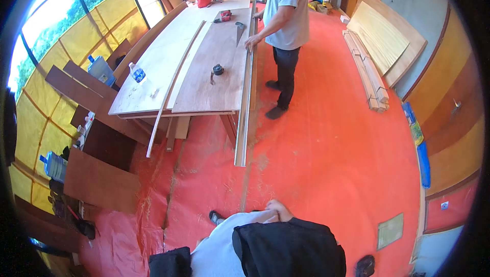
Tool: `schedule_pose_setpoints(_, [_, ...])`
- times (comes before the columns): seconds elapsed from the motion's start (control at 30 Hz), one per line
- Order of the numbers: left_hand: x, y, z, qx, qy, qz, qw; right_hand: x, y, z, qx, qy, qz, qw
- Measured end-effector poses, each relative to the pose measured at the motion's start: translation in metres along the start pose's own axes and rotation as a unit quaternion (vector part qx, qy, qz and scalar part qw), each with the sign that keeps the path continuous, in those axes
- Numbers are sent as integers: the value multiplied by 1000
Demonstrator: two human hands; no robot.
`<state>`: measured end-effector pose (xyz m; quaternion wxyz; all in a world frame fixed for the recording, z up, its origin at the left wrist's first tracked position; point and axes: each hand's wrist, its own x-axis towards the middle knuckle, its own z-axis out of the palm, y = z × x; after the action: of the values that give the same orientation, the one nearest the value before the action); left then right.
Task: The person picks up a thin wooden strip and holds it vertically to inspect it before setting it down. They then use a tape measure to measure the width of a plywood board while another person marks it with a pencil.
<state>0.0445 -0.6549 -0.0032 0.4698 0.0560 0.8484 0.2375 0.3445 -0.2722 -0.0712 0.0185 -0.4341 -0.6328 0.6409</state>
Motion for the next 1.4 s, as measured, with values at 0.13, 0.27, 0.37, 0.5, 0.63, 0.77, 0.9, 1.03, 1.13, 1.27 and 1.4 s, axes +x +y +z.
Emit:
schedule_pose_setpoints(0.13, [-7, 17, 5, -24, 3, -22, 999, -4, 21, -26, -196, 196, 95, 956])
schedule_pose_setpoints(0.27, [-3, 31, 5, -53, 9, -7, 999, -12, 32, -52, -163, 114, 204, 958])
schedule_pose_setpoints(0.37, [-1, 38, 5, -75, 14, -5, 997, -3, 43, -46, -219, 64, 169, 959])
schedule_pose_setpoints(0.5, [11, 50, 5, -112, 24, 4, 993, -8, -2, -15, -134, 123, 109, 977])
schedule_pose_setpoints(0.63, [17, 87, 7, -117, 68, 69, 988, -6, -31, -2, -170, 58, 60, 982])
schedule_pose_setpoints(0.77, [16, 113, 22, -96, 17, 114, 989, 11, -9, -6, -191, 45, 38, 980])
schedule_pose_setpoints(0.9, [29, 108, 42, -7, -6, 176, 984, -6, -8, -14, -180, 82, 46, 979])
schedule_pose_setpoints(1.03, [26, 85, 42, -32, -8, 135, 990, -19, -2, -16, -128, 51, 80, 987])
schedule_pose_setpoints(1.13, [21, 70, 40, -73, -4, 108, 991, -19, 3, -17, -142, 37, 79, 986])
schedule_pose_setpoints(1.27, [12, 60, 40, -88, 1, 99, 991, -29, -26, -16, -138, 22, 109, 984])
schedule_pose_setpoints(1.4, [3, 62, 39, -41, 12, 103, 994, -8, -12, -14, -182, 10, 82, 980])
